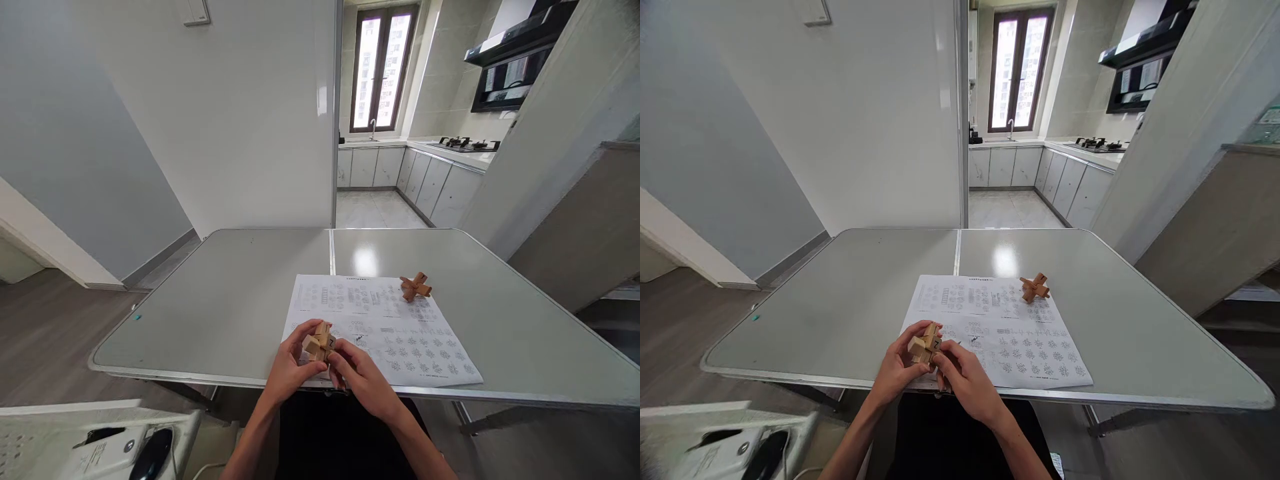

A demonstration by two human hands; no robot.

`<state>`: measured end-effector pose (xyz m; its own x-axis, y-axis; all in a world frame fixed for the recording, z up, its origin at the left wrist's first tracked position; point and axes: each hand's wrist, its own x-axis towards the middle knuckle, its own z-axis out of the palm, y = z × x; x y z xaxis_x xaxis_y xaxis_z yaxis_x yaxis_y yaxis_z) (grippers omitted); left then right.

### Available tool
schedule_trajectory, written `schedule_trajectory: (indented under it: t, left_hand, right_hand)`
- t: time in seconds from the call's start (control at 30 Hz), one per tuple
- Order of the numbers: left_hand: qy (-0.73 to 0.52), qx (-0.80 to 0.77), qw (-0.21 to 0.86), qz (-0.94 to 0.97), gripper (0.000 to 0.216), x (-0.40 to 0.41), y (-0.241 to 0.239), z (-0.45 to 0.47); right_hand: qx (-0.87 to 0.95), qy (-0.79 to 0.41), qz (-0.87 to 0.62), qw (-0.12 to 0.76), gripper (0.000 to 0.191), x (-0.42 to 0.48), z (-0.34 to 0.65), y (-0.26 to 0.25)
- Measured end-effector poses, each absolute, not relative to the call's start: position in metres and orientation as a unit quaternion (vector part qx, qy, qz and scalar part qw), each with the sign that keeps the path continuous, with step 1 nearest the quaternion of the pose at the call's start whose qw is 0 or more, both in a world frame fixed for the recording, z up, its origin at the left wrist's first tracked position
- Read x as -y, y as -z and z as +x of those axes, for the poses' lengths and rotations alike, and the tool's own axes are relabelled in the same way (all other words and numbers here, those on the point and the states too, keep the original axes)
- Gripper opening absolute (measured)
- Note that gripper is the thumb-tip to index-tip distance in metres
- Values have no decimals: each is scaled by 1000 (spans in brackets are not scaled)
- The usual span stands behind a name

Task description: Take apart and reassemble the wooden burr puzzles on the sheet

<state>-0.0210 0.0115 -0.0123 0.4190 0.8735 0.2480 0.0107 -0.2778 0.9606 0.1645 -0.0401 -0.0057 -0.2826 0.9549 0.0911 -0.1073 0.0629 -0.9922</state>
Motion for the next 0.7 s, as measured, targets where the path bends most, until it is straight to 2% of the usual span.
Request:
schedule_trajectory:
  t: [0.2,0.3,0.4,0.47,0.6,0.7]
  left_hand:
    - [-436,-347,482,676,73,-11,13,-18]
    - [-435,-347,482,677,70,-11,12,-19]
    - [-427,-355,476,681,70,-11,13,-19]
    - [-422,-361,472,685,72,-10,13,-20]
    - [-421,-354,470,690,74,-10,15,-19]
    - [-416,-348,476,693,70,-9,14,-19]
  right_hand:
    - [586,-424,-448,526,30,42,164,6]
    - [589,-432,-433,529,25,42,164,5]
    - [616,-453,-419,490,22,40,166,4]
    - [636,-423,-432,480,20,40,167,5]
    - [641,-329,-459,520,13,42,165,11]
    - [625,-328,-463,536,13,41,165,13]
